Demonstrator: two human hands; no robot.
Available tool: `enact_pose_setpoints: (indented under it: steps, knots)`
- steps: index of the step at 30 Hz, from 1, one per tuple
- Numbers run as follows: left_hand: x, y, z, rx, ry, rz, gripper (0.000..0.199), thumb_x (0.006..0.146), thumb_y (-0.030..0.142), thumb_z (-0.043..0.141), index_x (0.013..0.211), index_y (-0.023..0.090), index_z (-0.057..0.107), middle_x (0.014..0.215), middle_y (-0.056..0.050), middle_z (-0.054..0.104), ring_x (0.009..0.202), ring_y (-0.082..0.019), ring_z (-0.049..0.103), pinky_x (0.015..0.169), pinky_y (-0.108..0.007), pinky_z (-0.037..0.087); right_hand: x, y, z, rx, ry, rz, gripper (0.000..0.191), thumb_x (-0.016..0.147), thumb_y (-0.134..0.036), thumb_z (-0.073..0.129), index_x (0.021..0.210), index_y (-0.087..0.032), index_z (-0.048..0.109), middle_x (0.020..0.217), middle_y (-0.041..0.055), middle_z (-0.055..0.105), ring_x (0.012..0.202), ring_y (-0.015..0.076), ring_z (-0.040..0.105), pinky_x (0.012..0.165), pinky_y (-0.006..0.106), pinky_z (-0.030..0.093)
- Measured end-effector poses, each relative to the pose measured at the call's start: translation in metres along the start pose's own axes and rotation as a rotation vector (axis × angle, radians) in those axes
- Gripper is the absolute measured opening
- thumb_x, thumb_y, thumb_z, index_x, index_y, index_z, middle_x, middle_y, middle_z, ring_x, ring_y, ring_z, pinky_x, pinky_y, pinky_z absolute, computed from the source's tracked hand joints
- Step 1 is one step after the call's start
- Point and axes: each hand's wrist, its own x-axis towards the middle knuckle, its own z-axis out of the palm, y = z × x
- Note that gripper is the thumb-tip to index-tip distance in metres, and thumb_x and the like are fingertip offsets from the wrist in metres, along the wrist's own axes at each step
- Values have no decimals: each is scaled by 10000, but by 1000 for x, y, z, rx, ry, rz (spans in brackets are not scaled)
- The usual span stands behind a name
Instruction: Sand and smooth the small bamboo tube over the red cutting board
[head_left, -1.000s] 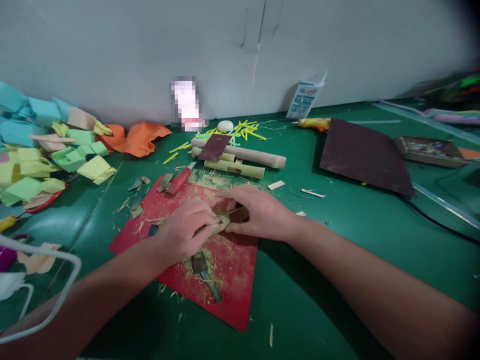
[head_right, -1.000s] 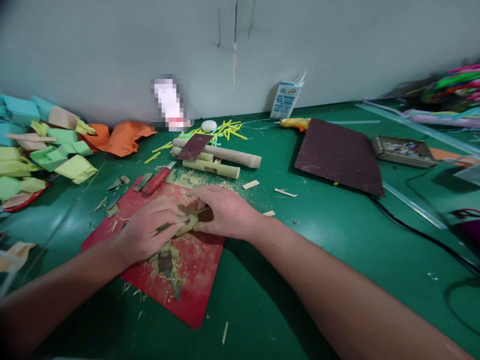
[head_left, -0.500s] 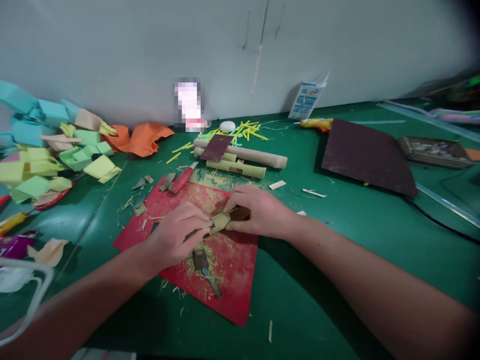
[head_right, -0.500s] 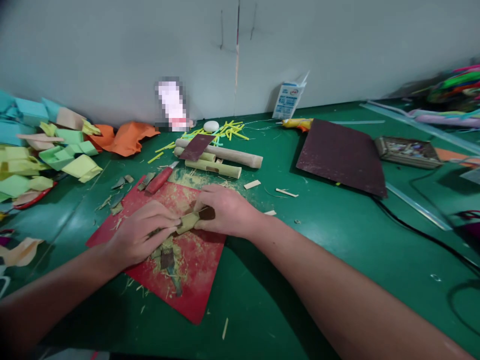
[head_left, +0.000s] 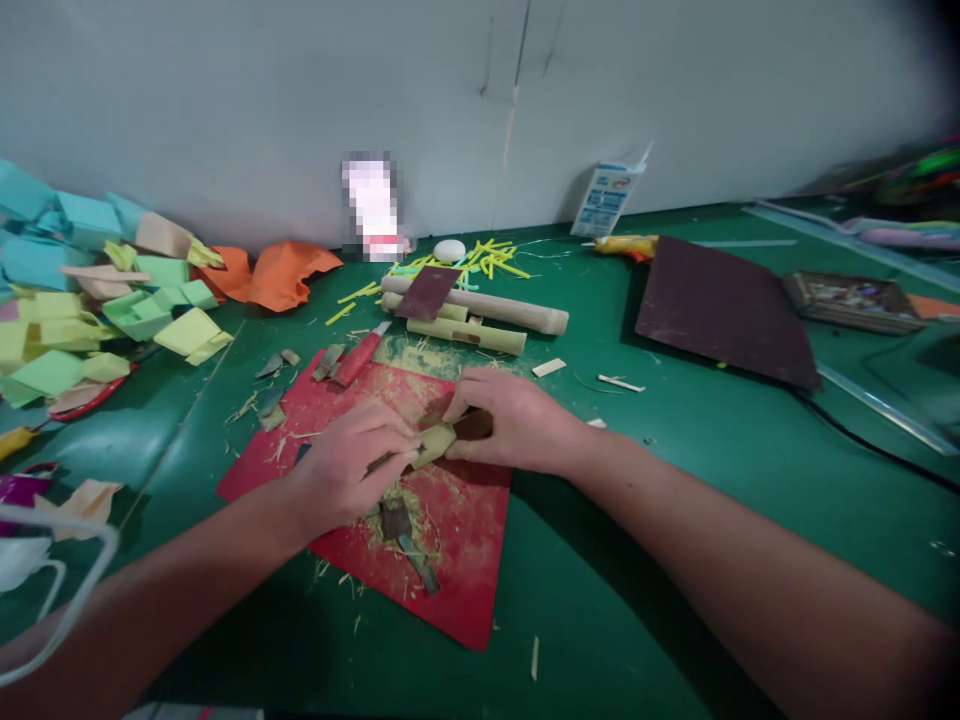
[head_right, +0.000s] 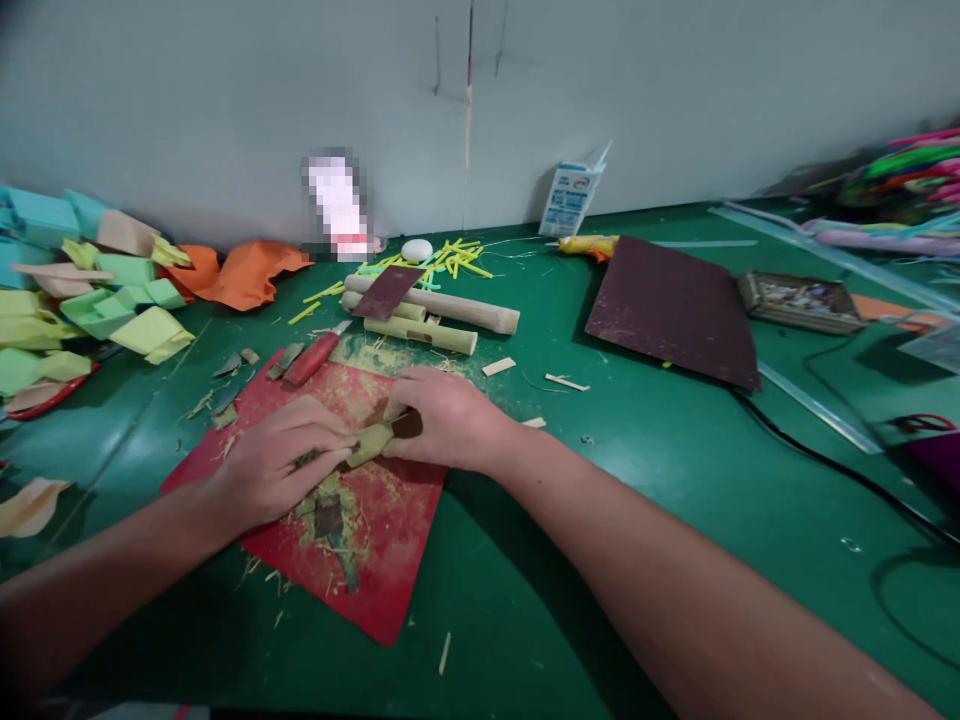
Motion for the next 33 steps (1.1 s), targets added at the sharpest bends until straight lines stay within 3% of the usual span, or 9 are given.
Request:
enact_pose_setpoints:
  steps: [3, 5, 8, 12, 18, 25, 31, 33]
  knots:
    - [15, -2, 10, -37, -16, 24, 163, 923, 172, 558, 801, 166, 666, 798, -63, 688, 774, -182, 636, 699, -329, 534, 0, -1, 1, 27, 3, 30, 259, 745, -362, 760, 876, -192, 614, 854, 18, 623, 792, 164, 568, 685, 269, 398]
    - [20, -3, 13, -51, -10, 20, 169, 920, 174, 558, 789, 158, 663, 789, -67, 677, 768, -183, 636, 696, -328, 538, -1, -2, 1, 19, 9, 75, 377, 721, -360, 775, 1014, -188, 613, 917, 35, 655, 833, 182, 594, 719, 285, 422]
    - [10, -1, 5, -24, -15, 31, 144, 920, 147, 547, 855, 153, 675, 850, -85, 694, 800, -185, 647, 722, -330, 547, -2, -2, 1, -19, -2, 94, 562, 719, -409, 770, 1195, -181, 579, 1040, 81, 667, 921, 221, 612, 757, 314, 447]
    - [-4, 3, -4, 26, -17, 15, 133, 913, 115, 557, 908, 162, 682, 888, -82, 708, 819, -179, 645, 733, -317, 538, -2, -2, 1, -52, -11, 61, 557, 750, -426, 737, 1224, -176, 584, 1072, 104, 669, 966, 244, 614, 773, 332, 456]
    - [21, 2, 16, -40, 6, -4, 158, 914, 162, 564, 790, 164, 660, 803, -64, 680, 785, -181, 630, 724, -335, 532, -1, -2, 1, -24, 5, 44, 605, 738, -446, 753, 1258, -194, 573, 1093, 98, 680, 999, 248, 620, 815, 347, 459]
    - [-8, 4, -5, 34, 15, 0, 118, 905, 126, 574, 931, 169, 680, 902, -77, 706, 851, -181, 654, 749, -314, 548, -1, -3, 0, -59, -20, 66, 613, 742, -400, 743, 1288, -184, 567, 1048, 96, 688, 978, 252, 627, 794, 347, 469]
    - [22, -3, 19, -48, 19, 1, 174, 916, 173, 562, 765, 153, 647, 792, -71, 664, 786, -189, 623, 712, -340, 530, 0, -5, 1, -10, 15, 55, 663, 737, -428, 747, 1312, -168, 544, 1183, 118, 670, 1065, 261, 618, 874, 366, 472]
    - [22, -4, 18, -61, 6, -3, 176, 916, 173, 558, 765, 157, 646, 793, -69, 665, 776, -185, 622, 706, -336, 530, -1, -4, 0, -11, 9, 52, 660, 739, -422, 746, 1317, -179, 541, 1187, 114, 669, 1069, 261, 617, 872, 364, 474]
